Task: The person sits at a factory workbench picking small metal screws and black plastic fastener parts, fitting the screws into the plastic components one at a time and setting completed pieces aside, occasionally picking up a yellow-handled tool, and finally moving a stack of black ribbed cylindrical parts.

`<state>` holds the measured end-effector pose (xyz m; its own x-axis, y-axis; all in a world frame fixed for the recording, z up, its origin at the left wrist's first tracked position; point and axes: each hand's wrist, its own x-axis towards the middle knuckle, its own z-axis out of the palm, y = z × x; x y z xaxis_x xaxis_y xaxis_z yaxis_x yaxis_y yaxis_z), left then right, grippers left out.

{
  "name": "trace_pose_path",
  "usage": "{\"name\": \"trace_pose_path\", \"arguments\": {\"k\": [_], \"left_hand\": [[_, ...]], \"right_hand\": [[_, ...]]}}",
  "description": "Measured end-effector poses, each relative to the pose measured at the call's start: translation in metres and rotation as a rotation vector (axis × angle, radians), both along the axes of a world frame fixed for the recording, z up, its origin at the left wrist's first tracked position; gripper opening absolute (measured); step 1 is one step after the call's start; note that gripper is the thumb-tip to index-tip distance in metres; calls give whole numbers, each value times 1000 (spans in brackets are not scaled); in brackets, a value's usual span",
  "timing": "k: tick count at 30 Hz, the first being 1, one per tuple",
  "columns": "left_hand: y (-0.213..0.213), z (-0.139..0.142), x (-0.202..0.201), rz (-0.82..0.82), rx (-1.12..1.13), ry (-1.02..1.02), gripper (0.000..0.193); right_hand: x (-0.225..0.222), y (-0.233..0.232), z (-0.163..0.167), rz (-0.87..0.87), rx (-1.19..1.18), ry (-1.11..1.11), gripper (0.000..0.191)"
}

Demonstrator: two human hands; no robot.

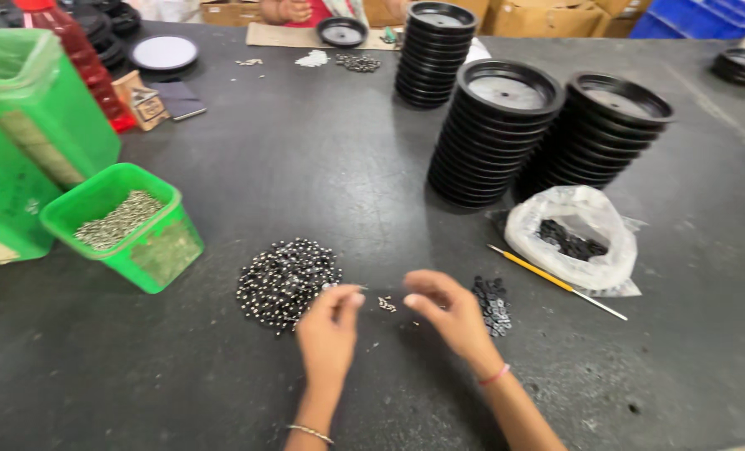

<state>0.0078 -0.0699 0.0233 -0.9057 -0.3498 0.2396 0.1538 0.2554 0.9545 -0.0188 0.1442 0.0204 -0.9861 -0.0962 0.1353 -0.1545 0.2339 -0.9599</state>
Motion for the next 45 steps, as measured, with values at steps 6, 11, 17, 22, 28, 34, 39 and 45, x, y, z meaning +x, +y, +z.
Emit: {"name": "trace_pose_path", "arguments": {"k": [6,11,17,22,28,34,39,45], "left_hand": [[-45,4,-10,365,-366,98,18],[-41,-1,-11,322,-390,142,36],[-34,0,-9,285,-392,154,35],[-22,1,-5,235,-386,157,34],[-14,3,-1,174,-357,164,32],[-9,7,0,162,-318,185,30],[4,7,4,93,-277,198,27],[10,5,6,8,-222,142,25]], "right_hand": [[21,69,6,-289,934,306,87],[0,76,-32,-198,1098,336,72],[-65,57,-48,-170,1103,369,67],[-82,38,-49,-119,1132,321,71],[-76,60,-27,55,539,198,60],[-29,114,4,-323,491,166,28],[7,105,2,-287,559,124,19],[-2,83,6,-271,725,114,16]]}}
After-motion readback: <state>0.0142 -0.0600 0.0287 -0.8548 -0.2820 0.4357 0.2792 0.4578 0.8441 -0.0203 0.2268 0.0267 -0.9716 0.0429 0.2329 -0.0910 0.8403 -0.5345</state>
